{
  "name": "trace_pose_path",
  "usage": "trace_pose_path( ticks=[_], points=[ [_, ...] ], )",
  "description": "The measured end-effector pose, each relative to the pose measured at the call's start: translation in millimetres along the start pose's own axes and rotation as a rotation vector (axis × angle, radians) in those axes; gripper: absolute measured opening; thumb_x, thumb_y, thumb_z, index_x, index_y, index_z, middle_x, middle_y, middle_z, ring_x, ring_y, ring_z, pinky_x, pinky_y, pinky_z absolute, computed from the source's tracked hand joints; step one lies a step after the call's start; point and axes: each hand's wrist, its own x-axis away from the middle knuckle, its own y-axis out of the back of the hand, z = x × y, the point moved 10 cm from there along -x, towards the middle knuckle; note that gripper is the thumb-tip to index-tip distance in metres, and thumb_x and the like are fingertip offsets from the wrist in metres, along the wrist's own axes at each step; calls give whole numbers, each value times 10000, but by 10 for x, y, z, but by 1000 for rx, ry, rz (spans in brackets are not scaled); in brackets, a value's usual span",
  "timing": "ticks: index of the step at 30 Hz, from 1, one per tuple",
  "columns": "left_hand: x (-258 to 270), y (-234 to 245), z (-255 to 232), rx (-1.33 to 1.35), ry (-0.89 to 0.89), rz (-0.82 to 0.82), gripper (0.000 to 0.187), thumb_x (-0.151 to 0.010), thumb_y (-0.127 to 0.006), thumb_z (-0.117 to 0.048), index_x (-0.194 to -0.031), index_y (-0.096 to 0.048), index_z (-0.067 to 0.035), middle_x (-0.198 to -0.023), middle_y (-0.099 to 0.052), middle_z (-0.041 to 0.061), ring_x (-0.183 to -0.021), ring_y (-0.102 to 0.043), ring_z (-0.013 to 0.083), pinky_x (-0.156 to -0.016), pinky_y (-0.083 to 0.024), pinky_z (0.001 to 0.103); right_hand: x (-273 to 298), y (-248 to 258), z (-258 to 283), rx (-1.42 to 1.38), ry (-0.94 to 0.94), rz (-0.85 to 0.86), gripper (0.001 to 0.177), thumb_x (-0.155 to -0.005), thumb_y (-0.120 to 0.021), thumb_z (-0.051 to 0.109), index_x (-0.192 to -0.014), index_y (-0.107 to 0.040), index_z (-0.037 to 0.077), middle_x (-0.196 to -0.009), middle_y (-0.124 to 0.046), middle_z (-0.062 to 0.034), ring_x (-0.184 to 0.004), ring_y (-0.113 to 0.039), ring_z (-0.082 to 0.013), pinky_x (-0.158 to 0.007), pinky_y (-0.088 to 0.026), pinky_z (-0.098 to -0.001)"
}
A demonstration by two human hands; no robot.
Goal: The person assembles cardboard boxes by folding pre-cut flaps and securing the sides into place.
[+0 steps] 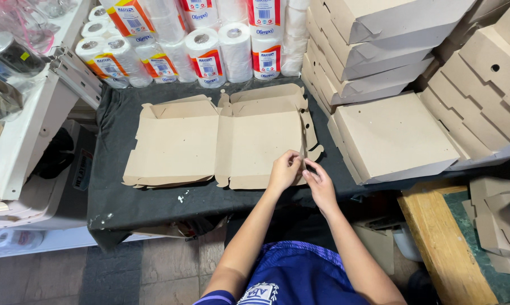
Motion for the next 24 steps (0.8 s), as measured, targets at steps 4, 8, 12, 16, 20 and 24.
trace_pose_path(
  ticks=[4,8,12,16,20,24],
  points=[
    [208,112,-346,58,-24,18,161,-986,-603,-129,-1100,-712,-95,-932,-725,150,-776,-756,250,-703,-610,352,-11,-2,80,-29,35,-9,403,-990,-647,164,-1384,-616,87,-1523,-509,-163,-1323,-557,-331,-1109,-445,-464],
    [414,201,-707,28,-76,32,174,-991,-597,-115,-1131,-698,-101,-992,-725,167,-872,-755,302,-734,-614,395,3,-45,310,-61,134,-11,360,-958,-697,155,-1306,-663,70,-1497,-524,-145,-1269,-583,-292,-1086,-470,-444],
    [514,291,-869,-16,-128,22,174,-998,-589,-131,-1134,-697,-123,-1007,-730,157,-890,-753,320,-744,-608,399,29,-62,403,-82,173,-25,342,-936,-718,125,-1269,-681,55,-1473,-544,-124,-1203,-618,-269,-1054,-496,-425],
    [609,329,-928,-30,-160,26,182,-995,-579,-114,-1142,-687,-115,-1007,-720,176,-880,-752,336,-747,-608,416,90,-114,455,-102,149,-35,313,-932,-711,96,-1236,-674,33,-1470,-543,-145,-1175,-640,-266,-1033,-519,-404],
    [686,316,-955,-74,-187,54,179,-996,-580,-133,-1137,-691,-131,-994,-724,157,-902,-747,337,-762,-608,427,73,-78,324,-135,99,-84,327,-954,-701,126,-1236,-551,59,-1417,-536,-157,-1140,-646,-249,-1009,-539,-385],
    [753,300,-1005,-167,-221,75,173,-1001,-571,-167,-1132,-683,-147,-979,-724,136,-935,-731,341,-775,-601,443,99,-110,311,-136,47,-91,463,-975,-670,176,-1380,-466,86,-1416,-461,-155,-1135,-602,-220,-991,-537,-363]
  ],
)
